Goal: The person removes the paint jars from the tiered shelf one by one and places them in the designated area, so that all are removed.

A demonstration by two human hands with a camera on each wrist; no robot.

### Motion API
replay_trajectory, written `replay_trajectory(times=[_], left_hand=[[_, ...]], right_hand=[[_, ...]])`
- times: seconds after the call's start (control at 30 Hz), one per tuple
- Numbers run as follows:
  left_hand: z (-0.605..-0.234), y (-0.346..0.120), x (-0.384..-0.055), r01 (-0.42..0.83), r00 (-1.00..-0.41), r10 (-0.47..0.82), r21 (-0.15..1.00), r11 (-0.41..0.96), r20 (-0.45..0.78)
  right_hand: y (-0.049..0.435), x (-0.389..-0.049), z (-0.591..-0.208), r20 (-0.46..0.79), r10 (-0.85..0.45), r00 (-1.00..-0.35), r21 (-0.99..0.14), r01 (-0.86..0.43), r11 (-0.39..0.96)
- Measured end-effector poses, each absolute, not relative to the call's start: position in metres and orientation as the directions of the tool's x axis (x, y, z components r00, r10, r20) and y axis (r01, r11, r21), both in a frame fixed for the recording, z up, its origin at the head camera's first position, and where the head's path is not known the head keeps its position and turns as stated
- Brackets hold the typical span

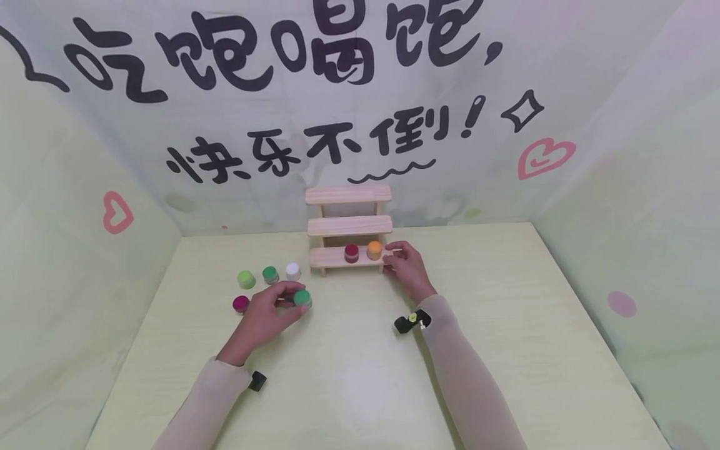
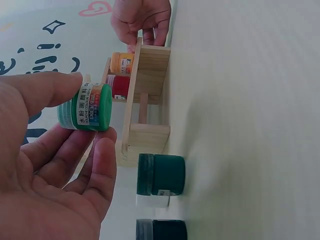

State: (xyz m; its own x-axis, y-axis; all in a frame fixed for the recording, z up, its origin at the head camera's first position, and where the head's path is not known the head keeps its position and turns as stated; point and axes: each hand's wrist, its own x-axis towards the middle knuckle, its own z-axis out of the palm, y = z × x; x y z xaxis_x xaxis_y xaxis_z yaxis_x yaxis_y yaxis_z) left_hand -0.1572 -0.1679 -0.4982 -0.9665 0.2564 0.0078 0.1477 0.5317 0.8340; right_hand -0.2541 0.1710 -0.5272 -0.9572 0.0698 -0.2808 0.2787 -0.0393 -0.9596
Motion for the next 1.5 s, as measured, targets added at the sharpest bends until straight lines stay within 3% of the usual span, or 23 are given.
replay_trajectory(times=[0.63, 1.1, 1.5], left_hand=[[-0.520, -0.190, -0.138, 0.142, -0.951, 0.304, 0.806, 0.575, -0.049], [-0.530, -0.196, -0.138, 0.061, -0.960, 0.250, 0.782, 0.620, -0.123], [-0.528, -0.195, -0.140, 0.079, -0.957, 0.267, 0.787, 0.612, -0.112]], right_hand=[[0.168, -0.253, -0.528, -0.277, 0.083, -0.957, -0.961, 0.277, -0.013], [0.168, -0.253, -0.528, -0.283, 0.084, -0.956, -0.959, 0.283, -0.011], [0.168, -0.253, -0.528, -0.267, 0.086, -0.960, -0.964, 0.267, -0.013]])
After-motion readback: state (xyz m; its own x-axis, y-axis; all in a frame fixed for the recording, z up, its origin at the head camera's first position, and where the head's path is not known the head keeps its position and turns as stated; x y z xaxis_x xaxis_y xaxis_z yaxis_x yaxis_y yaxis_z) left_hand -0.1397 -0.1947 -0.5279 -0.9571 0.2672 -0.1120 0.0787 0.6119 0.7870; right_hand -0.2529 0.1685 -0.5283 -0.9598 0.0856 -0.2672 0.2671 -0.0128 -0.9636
